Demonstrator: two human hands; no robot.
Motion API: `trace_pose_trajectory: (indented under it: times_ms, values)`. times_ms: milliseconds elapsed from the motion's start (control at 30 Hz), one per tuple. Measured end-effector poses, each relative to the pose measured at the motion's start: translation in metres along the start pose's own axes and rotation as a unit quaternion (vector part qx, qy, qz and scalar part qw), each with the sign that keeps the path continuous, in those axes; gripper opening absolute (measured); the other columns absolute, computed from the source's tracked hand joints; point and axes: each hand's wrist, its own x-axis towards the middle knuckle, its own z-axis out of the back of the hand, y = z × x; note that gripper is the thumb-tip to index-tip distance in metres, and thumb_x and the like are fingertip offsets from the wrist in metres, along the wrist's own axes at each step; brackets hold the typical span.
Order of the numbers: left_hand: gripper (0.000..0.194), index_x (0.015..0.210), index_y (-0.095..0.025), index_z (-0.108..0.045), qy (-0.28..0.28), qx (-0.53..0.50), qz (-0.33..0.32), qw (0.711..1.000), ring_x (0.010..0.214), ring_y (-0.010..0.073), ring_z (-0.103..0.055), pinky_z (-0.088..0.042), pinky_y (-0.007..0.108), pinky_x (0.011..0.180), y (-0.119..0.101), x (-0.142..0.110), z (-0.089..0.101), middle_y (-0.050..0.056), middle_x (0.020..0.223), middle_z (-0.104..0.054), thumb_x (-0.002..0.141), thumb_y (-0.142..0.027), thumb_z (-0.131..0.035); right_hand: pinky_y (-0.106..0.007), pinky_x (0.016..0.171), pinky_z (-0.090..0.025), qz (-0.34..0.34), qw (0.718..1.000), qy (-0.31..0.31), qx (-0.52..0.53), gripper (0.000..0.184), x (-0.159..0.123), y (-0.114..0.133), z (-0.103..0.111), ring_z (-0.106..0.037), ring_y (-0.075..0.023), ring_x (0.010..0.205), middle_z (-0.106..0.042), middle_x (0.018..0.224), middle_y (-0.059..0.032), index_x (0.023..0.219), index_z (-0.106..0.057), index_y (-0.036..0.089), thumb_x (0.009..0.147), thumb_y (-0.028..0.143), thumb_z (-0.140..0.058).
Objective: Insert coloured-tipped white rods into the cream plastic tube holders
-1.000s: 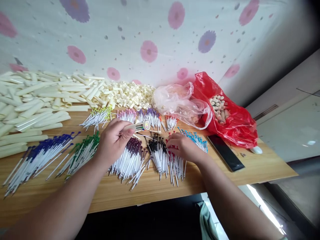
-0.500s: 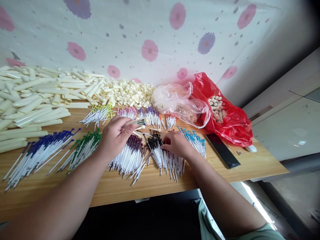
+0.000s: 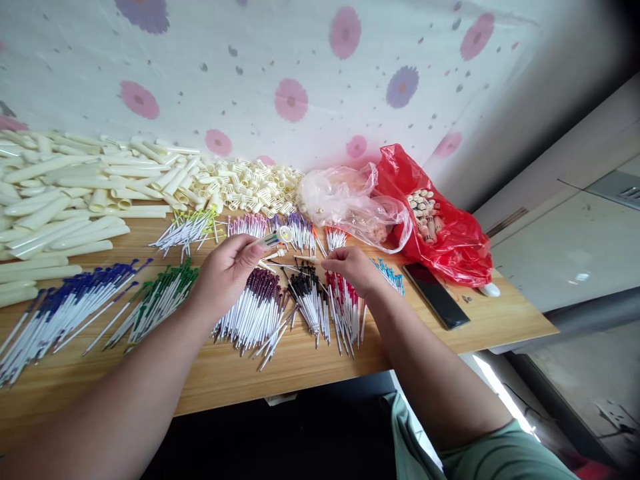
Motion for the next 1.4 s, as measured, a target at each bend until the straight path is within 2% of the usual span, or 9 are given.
trace_pose_trajectory:
  times_ms: [133,300,500,700,867,1067,1133,1300,1400]
  values:
    - [0.031,0.073,-0.019,-0.06,0.074,-0.115,0.069,0.988,0.049,0.0104,-0.043,-0.036,0.023,0.046,-0.004,-0.005,-0.009,-0.004,0.057,-0.051,0.074,-0.048,-0.068,-0.024,0.048,-0.026,0.024,0.992,-0.001,0.122,0.025,0.008,0.02,-0.007,-0.032,-0.006,0.045,-0.04,0.047,0.0083,0.055,-0.051,0.018,0.059,0.038,-0.065]
    - [0.02,0.07,-0.016,-0.065,0.255,-0.139,0.196,0.936,0.036,0.0058,-0.04,-0.028,0.02,0.034,-0.019,-0.014,-0.024,0.004,0.063,-0.068,0.073,-0.034,-0.069,-0.024,0.048,-0.026,0.031,0.976,0.014,0.216,0.032,0.02,0.034,-0.033,-0.033,-0.006,0.045,-0.043,0.048,0.007,0.055,-0.051,0.018,0.058,0.046,-0.066]
    - [0.019,0.063,-0.015,-0.059,0.247,-0.181,0.231,0.924,0.034,0.0047,-0.042,-0.029,0.02,0.034,-0.024,-0.017,-0.031,0.004,0.061,-0.068,0.075,-0.027,-0.067,-0.024,0.049,-0.025,0.093,0.964,-0.024,0.247,0.032,0.03,0.029,-0.049,-0.03,-0.0058,0.048,-0.041,0.051,0.0077,0.057,-0.05,0.017,0.064,0.042,-0.07]
    - [0.016,0.072,-0.015,-0.058,0.196,-0.227,0.248,0.921,0.037,0.0069,-0.048,-0.037,0.019,0.035,-0.019,-0.015,-0.029,0.002,0.059,-0.066,0.073,-0.026,-0.07,-0.026,0.061,-0.038,0.234,0.971,-0.003,0.052,0.009,-0.01,0.026,-0.016,-0.048,-0.0098,0.063,-0.057,0.072,0.001,0.08,-0.061,0.016,0.082,0.025,-0.06]
    - [0.019,0.071,-0.014,-0.058,0.169,-0.267,0.225,0.922,0.046,0.0075,-0.053,-0.044,0.021,0.043,-0.017,-0.015,-0.027,0.002,0.066,-0.065,0.071,-0.027,-0.071,-0.031,0.077,-0.042,0.384,0.869,0.229,-0.211,0.008,-0.075,0.012,-0.006,-0.054,-0.0153,0.083,-0.062,0.088,-0.0048,0.081,-0.067,0.019,0.085,0.019,-0.06]
    - [0.02,0.067,-0.014,-0.059,0.125,-0.301,0.207,0.922,0.052,0.0081,-0.053,-0.045,0.023,0.049,-0.019,-0.015,-0.026,-0.001,0.063,-0.058,0.066,-0.026,-0.074,-0.036,0.075,-0.04,0.402,0.791,0.168,-0.428,0.016,-0.108,-0.001,-0.037,-0.05,-0.0204,0.085,-0.063,0.09,-0.0069,0.078,-0.062,0.018,0.09,0.02,-0.052]
    - [0.021,0.068,-0.015,-0.059,0.123,-0.306,0.205,0.922,0.05,0.008,-0.052,-0.044,0.023,0.048,-0.019,-0.015,-0.025,-0.002,0.061,-0.057,0.065,-0.028,-0.075,-0.037,0.075,-0.041,0.402,0.804,0.142,-0.415,0.015,-0.107,-0.002,-0.041,-0.05,-0.0205,0.084,-0.063,0.09,-0.0086,0.08,-0.06,0.016,0.091,0.016,-0.048]
    - [0.024,0.07,-0.014,-0.06,0.107,-0.326,0.208,0.916,0.048,0.0072,-0.052,-0.043,0.02,0.046,-0.022,-0.015,-0.022,-0.003,0.056,-0.058,0.063,-0.029,-0.078,-0.028,0.065,-0.045,0.245,0.968,0.016,-0.056,0.007,-0.091,0.003,-0.046,-0.054,-0.0144,0.07,-0.06,0.076,-0.0033,0.081,-0.055,0.017,0.087,0.02,-0.052]
    - [0.026,0.07,-0.014,-0.059,0.097,-0.345,0.212,0.909,0.049,0.0071,-0.053,-0.043,0.019,0.047,-0.023,-0.014,-0.021,-0.004,0.054,-0.057,0.062,-0.027,-0.08,-0.025,0.063,-0.046,0.15,0.982,0.002,0.115,0.01,-0.078,0.009,-0.054,-0.056,-0.0125,0.067,-0.061,0.076,-0.0015,0.089,-0.057,0.018,0.082,0.025,-0.057]
